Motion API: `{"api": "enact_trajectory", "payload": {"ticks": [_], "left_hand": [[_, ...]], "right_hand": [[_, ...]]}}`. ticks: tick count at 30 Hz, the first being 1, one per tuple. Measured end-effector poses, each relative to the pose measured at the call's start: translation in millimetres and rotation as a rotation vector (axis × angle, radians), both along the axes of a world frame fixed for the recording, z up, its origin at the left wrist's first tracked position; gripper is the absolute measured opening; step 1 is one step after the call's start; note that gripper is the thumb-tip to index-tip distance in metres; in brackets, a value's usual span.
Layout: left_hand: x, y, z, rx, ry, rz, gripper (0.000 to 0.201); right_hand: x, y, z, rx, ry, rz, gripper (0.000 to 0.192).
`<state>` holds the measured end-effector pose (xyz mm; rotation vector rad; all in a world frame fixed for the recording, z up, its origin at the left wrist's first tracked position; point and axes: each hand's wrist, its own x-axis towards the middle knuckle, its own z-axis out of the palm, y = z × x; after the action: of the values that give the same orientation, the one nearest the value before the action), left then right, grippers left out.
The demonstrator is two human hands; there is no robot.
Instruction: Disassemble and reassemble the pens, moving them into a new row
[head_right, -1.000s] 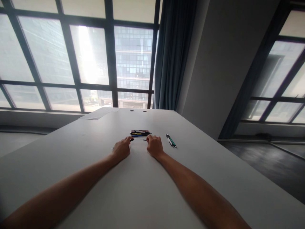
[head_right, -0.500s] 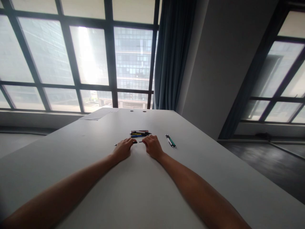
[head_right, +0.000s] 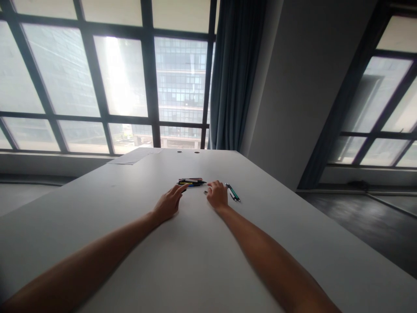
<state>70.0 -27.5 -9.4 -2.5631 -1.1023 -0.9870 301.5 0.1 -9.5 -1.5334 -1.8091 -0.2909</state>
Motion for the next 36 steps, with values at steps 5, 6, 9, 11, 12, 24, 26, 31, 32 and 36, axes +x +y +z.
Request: {"api": "enact_trajectory", "payload": {"ticks": [5,6,9,11,12,24,26,31,32,36], "left_hand": [[0.2,-2.2,2.4,-0.012,0.080,0.021,0.062],[0.4,-2.6,2.7,-0.017,0.084,0.025,0.062],[0.7,-2.6,2.5,-0.028,0.075,0.028,0.061],[0.6,-1.9,1.5,-0.024,0.075,0.030,0.058],[0.6,-1.4,0.9,-0.019,0.075,0.030,0.056],[1.3,-1.3,0.5,0.013,0.052,-0.060,0.031],[1.6,-0.9,0.1,0.020,0.057,-0.052,0.028],[2.1,-1.8,1.7,0.022,0.081,-0.022,0.024],[2.1,-2.4,2.3,0.017,0.083,-0.010,0.024],[2.2,-4.2,3.5,-0.008,0.076,0.041,0.023]], "right_hand": [[-3.7,-4.4,-0.5,-0.036,-0.152,0.055,0.018],[-4.7,-5.6,-0.3,-0.038,-0.177,0.064,0.017],[-6.4,-8.4,0.6,-0.039,-0.222,0.052,0.012],[-6.6,-9.2,0.9,-0.046,-0.231,0.032,0.012],[-6.6,-9.2,0.9,-0.056,-0.230,0.022,0.013],[-6.5,-4.2,-1.6,-0.177,-0.199,-0.037,0.016],[-6.2,-4.0,-1.2,-0.187,-0.193,-0.030,0.015],[-9.0,-9.5,1.8,-0.129,-0.175,0.102,0.010],[-11.3,-12.1,2.7,-0.098,-0.181,0.156,0.009],[-24.9,-24.0,5.3,-0.011,-0.222,0.310,0.009]]}}
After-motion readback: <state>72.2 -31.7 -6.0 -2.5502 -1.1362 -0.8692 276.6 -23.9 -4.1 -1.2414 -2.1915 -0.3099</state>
